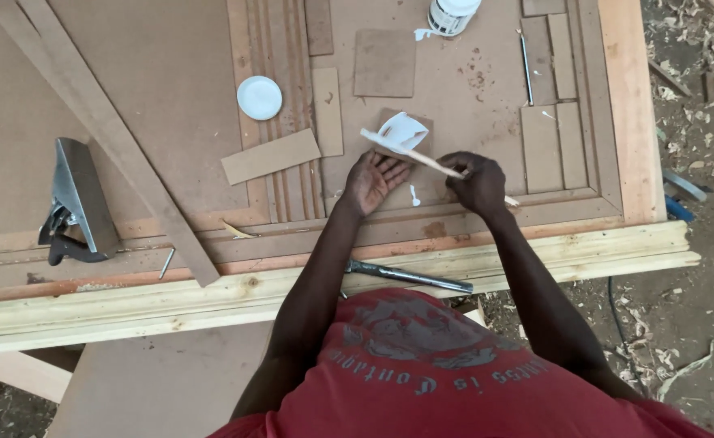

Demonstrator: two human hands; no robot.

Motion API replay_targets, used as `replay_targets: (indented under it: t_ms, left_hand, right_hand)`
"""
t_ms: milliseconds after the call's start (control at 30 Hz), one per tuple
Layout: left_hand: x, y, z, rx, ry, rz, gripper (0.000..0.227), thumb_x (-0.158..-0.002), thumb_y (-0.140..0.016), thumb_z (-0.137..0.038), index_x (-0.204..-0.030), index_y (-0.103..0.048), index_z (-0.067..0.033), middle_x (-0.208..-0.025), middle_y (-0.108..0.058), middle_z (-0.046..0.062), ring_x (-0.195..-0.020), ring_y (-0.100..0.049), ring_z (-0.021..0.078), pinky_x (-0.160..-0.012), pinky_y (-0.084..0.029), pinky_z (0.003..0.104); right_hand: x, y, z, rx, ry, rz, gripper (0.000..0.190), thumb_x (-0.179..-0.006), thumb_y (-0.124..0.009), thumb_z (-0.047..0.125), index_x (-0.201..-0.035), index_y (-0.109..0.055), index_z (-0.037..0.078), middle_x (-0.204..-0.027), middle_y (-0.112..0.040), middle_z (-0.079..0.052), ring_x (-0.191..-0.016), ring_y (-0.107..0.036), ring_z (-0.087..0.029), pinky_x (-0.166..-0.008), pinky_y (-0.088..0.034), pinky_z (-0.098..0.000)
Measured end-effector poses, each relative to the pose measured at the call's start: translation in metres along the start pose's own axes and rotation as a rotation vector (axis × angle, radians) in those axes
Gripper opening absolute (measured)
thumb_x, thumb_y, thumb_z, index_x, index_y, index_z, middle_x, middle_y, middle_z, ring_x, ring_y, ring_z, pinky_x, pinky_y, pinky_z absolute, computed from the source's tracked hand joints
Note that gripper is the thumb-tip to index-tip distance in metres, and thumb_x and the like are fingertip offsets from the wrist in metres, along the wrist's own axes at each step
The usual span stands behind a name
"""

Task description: The person applies white glue to small rectangular pieces of wood using a small wooden stick. They repeatedly dip the stick into a white container, spread the glue on the wood pieces, and place them on a larger wooden board.

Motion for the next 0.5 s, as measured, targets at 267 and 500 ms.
replay_targets:
  t_ms: [267, 500]
  left_hand:
    - [-0.005, -0.002, -0.001, -0.001, -0.015, -0.015, 0.057, -0.113, -0.033, -0.038, -0.161, -0.029, -0.0074, -0.160, -0.037, 0.027, -0.143, -0.044, 0.0460, -0.118, -0.043, 0.058]
    - [-0.052, 0.049, 0.003, -0.125, -0.097, -0.118, 0.030, -0.103, -0.053, -0.031, -0.120, -0.058, -0.0075, -0.129, -0.066, 0.019, -0.122, -0.065, 0.0398, -0.104, -0.056, 0.054]
  right_hand:
    - [-0.017, 0.001, -0.053, 0.147, -0.011, -0.126, 0.036, -0.078, -0.080, 0.011, -0.108, -0.077, 0.030, -0.096, -0.075, -0.004, -0.097, -0.072, -0.032, -0.089, -0.056, -0.0483]
    - [0.041, 0.024, -0.035, 0.003, 0.030, -0.028, 0.030, -0.073, -0.081, -0.002, -0.097, -0.078, 0.015, -0.105, -0.076, -0.009, -0.097, -0.071, -0.034, -0.083, -0.057, -0.0480]
Point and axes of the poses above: each hand's wrist, its own x-axis away from the middle knuckle, its own y-axis out of the back of the hand, z = x × y, the point moved 4 cm from there along -x, towards the middle knuckle
